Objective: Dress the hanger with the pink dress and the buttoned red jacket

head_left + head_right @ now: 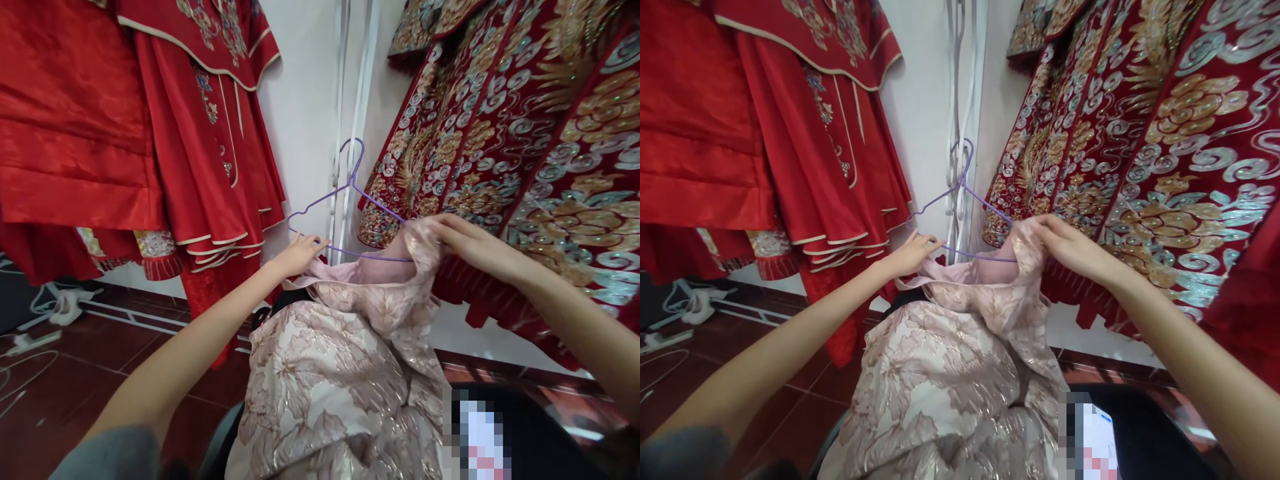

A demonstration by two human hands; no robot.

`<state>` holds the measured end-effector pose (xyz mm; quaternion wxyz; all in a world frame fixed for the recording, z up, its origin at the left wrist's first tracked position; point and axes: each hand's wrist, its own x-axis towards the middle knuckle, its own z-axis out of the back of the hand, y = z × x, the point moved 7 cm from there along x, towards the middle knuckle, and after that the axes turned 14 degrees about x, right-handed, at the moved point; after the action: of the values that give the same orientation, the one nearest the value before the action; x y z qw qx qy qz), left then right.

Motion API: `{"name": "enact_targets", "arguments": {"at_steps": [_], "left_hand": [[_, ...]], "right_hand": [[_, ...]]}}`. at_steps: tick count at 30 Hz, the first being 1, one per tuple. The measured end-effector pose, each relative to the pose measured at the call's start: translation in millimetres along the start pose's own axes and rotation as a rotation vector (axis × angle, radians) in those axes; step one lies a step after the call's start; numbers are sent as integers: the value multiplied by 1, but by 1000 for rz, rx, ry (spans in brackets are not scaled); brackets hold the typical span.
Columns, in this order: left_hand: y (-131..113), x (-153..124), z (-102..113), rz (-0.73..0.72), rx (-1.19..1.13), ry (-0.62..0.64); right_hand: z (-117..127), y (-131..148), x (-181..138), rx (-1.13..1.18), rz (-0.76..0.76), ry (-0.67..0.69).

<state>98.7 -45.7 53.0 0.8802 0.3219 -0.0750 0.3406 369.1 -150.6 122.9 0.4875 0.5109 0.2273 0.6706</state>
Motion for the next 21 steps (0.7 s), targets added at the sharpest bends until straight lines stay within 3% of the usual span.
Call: {"name": "enact_targets", "arguments": {"at_steps": [2, 7, 16, 19, 21], "left_hand": [[2, 8, 7, -22, -28, 21], [4, 16, 24, -57, -78, 72], [16, 16, 20, -8, -92, 11], [41, 17, 18, 90, -102, -16], [68, 10, 17, 234, -67, -34]], "right_hand": [[-14, 9, 26, -129, 118, 18], [-24, 13, 55, -354, 299, -205], [-17, -22, 46, -615, 85, -214], [-15, -26, 42, -571, 62, -291], [-12, -20, 40, -519, 162, -339]]}}
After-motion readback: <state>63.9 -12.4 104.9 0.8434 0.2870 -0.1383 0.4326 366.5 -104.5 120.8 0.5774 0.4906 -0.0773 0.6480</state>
